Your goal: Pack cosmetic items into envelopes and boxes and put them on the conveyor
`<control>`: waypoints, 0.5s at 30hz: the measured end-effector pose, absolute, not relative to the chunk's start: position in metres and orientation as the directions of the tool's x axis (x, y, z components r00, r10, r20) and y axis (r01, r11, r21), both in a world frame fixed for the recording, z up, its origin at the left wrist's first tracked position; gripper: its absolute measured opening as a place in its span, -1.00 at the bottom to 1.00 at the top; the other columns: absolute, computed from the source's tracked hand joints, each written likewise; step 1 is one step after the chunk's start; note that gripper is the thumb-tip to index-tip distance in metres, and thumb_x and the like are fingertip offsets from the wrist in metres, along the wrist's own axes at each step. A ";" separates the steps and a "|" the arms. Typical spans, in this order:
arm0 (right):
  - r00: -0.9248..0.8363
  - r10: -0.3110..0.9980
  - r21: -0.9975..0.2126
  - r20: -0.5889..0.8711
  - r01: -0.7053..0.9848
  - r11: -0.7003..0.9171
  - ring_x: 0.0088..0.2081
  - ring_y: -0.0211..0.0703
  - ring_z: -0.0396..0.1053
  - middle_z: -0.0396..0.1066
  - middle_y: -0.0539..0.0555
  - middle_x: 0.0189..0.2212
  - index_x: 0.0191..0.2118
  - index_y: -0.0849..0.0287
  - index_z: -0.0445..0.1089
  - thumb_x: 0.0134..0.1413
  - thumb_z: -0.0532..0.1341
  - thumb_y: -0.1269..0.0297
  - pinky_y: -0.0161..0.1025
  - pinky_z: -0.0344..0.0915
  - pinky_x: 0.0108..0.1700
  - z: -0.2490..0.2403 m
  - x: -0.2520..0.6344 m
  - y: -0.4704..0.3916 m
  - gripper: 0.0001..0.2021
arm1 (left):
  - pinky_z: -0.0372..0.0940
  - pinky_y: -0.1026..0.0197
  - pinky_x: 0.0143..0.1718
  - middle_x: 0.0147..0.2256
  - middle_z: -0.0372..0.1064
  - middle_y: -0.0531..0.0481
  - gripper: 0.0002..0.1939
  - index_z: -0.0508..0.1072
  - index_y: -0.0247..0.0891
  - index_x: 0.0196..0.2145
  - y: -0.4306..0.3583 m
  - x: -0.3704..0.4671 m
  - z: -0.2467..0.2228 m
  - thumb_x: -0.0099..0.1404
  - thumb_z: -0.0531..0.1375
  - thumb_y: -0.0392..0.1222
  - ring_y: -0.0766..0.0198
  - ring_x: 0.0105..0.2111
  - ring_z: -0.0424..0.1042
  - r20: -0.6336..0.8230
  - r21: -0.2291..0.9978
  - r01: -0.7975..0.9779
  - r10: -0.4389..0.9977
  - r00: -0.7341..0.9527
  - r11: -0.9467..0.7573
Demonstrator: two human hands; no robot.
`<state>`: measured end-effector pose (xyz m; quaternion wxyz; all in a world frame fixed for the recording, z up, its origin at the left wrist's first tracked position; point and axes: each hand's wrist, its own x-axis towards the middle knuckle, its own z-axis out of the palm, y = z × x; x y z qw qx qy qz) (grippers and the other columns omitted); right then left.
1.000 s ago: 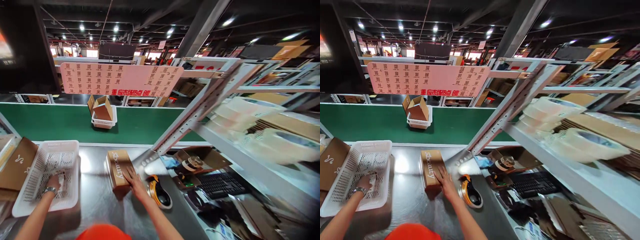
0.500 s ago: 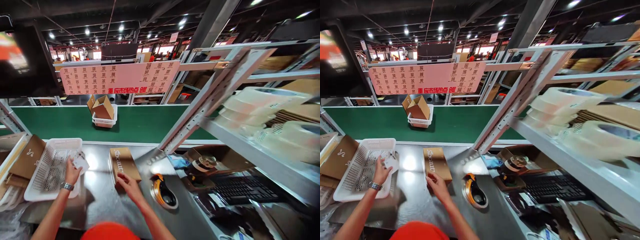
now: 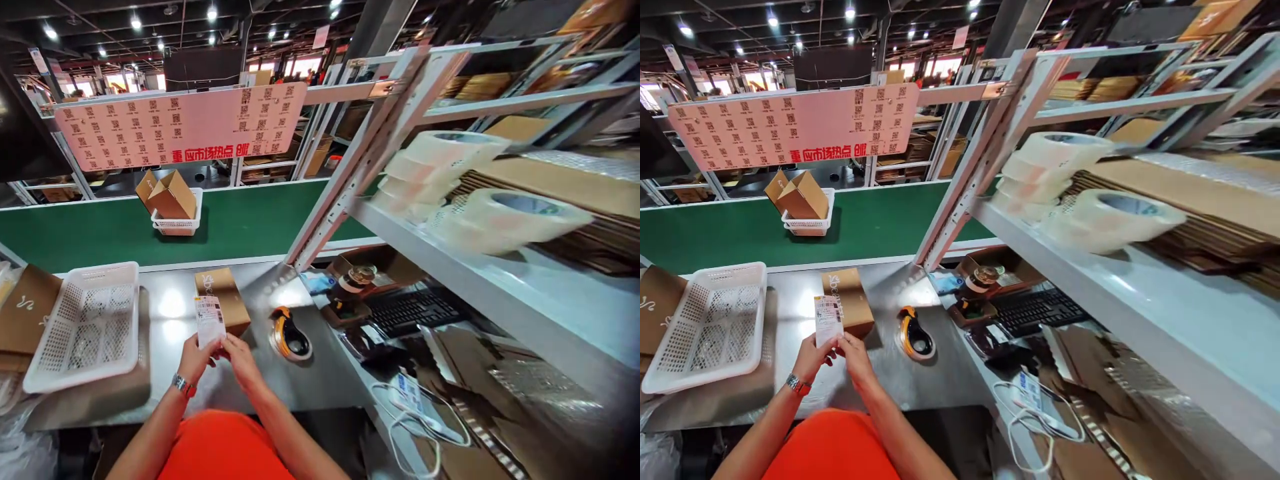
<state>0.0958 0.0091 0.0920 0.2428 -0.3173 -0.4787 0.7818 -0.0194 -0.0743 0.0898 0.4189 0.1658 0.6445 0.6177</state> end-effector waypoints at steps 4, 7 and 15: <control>-0.656 0.667 -0.830 -0.353 -0.110 -0.547 -0.24 -0.03 0.57 0.68 0.12 -0.25 -0.18 0.13 0.69 -0.13 0.54 -0.30 -0.15 0.46 -0.14 0.095 0.119 0.006 -0.42 | 0.37 0.27 -0.58 -0.46 0.60 -0.09 -0.51 0.61 -0.33 -0.34 -0.070 -0.007 0.084 -0.04 0.54 0.14 0.27 -0.56 0.49 -0.364 0.923 -0.345 0.688 -0.628 0.173; -0.643 0.652 -0.796 -0.402 -0.106 -0.596 -0.18 0.00 0.62 0.69 0.14 -0.26 -0.17 0.13 0.69 -0.14 0.57 -0.25 -0.15 0.47 -0.10 0.093 0.135 0.008 -0.43 | 0.38 0.26 -0.57 -0.41 0.65 -0.16 -0.51 0.63 -0.34 -0.32 -0.068 -0.001 0.085 -0.03 0.53 0.14 0.24 -0.54 0.53 -0.373 0.920 -0.350 0.673 -0.638 0.178; -0.606 0.661 -0.760 -0.443 -0.137 -0.635 -0.20 -0.03 0.62 0.69 0.11 -0.30 -0.28 0.13 0.66 -0.27 0.63 -0.19 -0.13 0.51 -0.06 0.085 0.149 0.012 -0.46 | 0.41 0.23 -0.52 -0.44 0.62 -0.14 -0.50 0.61 -0.34 -0.29 -0.059 0.015 0.091 -0.02 0.54 0.12 0.22 -0.53 0.54 -0.389 0.909 -0.387 0.651 -0.651 0.156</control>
